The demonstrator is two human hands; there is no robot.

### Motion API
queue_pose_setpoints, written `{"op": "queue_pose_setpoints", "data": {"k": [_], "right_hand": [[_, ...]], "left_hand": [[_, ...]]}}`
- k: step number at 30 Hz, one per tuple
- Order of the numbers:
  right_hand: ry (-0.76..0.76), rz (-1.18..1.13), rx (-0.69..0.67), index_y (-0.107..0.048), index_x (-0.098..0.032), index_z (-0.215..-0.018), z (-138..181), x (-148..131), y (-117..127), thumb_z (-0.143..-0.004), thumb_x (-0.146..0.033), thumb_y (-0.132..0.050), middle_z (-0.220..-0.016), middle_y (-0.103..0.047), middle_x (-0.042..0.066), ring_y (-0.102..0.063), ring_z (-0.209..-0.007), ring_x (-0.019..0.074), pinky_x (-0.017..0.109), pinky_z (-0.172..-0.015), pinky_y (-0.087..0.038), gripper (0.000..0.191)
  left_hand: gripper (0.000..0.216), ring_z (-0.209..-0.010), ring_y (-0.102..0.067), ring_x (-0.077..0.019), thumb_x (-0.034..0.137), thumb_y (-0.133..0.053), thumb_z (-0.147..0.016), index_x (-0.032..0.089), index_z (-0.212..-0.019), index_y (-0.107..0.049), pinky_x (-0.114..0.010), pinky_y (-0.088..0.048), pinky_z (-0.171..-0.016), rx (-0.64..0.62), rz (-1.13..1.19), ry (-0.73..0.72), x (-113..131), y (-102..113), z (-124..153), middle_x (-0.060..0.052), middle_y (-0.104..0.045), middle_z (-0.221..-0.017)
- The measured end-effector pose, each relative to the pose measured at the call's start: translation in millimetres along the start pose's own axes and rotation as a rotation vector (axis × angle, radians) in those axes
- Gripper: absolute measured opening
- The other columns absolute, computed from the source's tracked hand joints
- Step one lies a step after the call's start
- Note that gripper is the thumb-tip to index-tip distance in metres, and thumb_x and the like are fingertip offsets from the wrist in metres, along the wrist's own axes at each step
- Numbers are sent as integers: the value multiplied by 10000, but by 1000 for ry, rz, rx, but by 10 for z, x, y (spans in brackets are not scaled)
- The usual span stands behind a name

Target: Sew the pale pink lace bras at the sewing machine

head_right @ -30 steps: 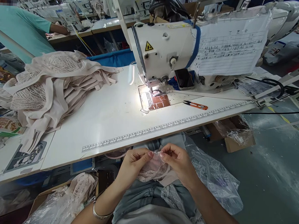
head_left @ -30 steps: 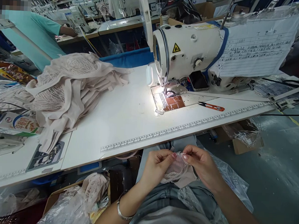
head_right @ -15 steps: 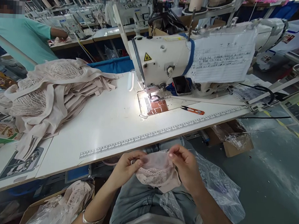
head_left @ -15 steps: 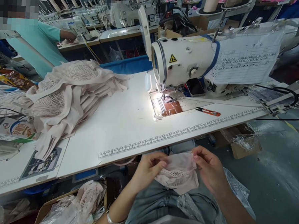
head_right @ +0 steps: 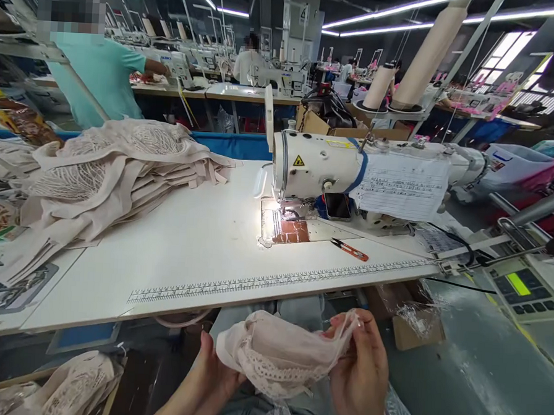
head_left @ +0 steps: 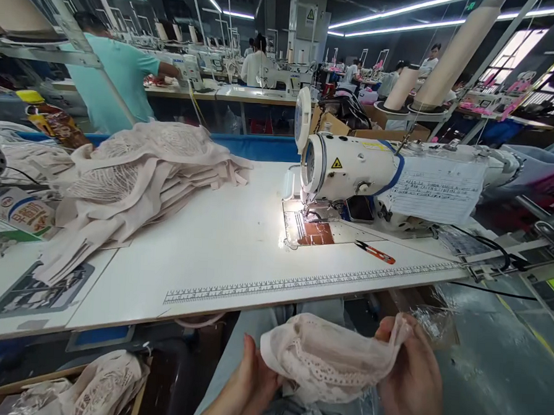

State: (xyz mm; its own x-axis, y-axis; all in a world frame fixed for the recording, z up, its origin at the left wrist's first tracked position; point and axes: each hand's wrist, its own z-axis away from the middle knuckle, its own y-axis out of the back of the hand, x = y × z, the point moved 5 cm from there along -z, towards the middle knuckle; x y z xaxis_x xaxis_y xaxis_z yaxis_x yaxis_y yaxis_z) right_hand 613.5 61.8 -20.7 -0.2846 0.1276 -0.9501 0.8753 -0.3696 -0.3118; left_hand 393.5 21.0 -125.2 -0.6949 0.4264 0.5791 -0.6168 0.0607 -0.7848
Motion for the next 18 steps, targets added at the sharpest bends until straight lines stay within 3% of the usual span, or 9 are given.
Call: {"op": "queue_pose_setpoints", "data": {"k": [2,4,7,8,10,12,13,16,18], "right_hand": [[-65,-24,-87,-584,-245,-833,36,27,-103,-810,-427,-742,-685,-619,-8,-591,-538,151,247,-438,-469,242],[-50,13,-121,-590,-231,-841,33,4,-129,-795,-421,-760,-807,-679,13,-664,-665,183,278,-546,-543,259],[241,124,-81,-659,-244,-915,7,-200,-27,-823,-494,-734,-960,-693,26,-666,-827,183,289,-715,-557,277],[342,215,-141,-692,-251,-924,25,-265,-24,-854,-589,-673,-933,-688,29,-651,-820,179,279,-727,-544,346],[418,469,-418,-750,-255,-907,115,-274,-104,-857,-809,-466,-865,-696,58,-652,-821,214,298,-749,-537,624],[334,713,-680,-772,-243,-915,246,-131,-173,-813,-900,-338,-886,-727,95,-675,-847,262,323,-749,-541,794],[282,795,-728,-767,-239,-898,300,-52,-175,-829,-887,-336,-859,-731,95,-681,-813,263,318,-719,-537,782],[187,971,-679,-673,-224,-688,383,127,-102,-946,-717,-381,-623,-655,45,-616,-578,192,262,-552,-461,629],[192,1047,-611,-581,-219,-573,397,163,-9,-966,-659,-400,-511,-573,21,-552,-485,160,244,-489,-406,617]], "left_hand": [[737,-1277,-582,-358,775,-568,-817,170,-1206,-732,-477,-352,-1156,-145,207,55,146,-153,70,-172,-704,-1241],[555,-1265,-596,-368,572,-702,-837,155,-1201,-736,-495,-333,-1172,-200,195,123,258,-260,154,-164,-724,-1203],[497,-1276,-589,-378,386,-736,-851,163,-1293,-689,-533,-327,-1177,-160,-74,149,303,-351,215,-156,-719,-1221],[495,-1308,-563,-374,389,-708,-879,176,-1324,-670,-534,-306,-1192,-133,-211,103,307,-371,202,-152,-707,-1251],[477,-1382,-490,-355,447,-625,-934,205,-1343,-662,-517,-250,-1228,-118,-518,-61,314,-436,137,-134,-689,-1295],[469,-1427,-436,-339,466,-543,-970,222,-1355,-657,-499,-225,-1243,-176,-790,-220,291,-540,57,-123,-681,-1311],[471,-1431,-432,-336,461,-511,-983,226,-1367,-648,-497,-235,-1240,-239,-882,-267,263,-598,23,-122,-678,-1317],[496,-1389,-483,-353,464,-550,-962,223,-1388,-628,-495,-301,-1211,-465,-945,-261,173,-734,-17,-125,-637,-1376],[603,-1360,-509,-371,529,-643,-899,216,-1413,-601,-499,-331,-1191,-519,-805,-208,173,-761,-6,-133,-592,-1429]]}}
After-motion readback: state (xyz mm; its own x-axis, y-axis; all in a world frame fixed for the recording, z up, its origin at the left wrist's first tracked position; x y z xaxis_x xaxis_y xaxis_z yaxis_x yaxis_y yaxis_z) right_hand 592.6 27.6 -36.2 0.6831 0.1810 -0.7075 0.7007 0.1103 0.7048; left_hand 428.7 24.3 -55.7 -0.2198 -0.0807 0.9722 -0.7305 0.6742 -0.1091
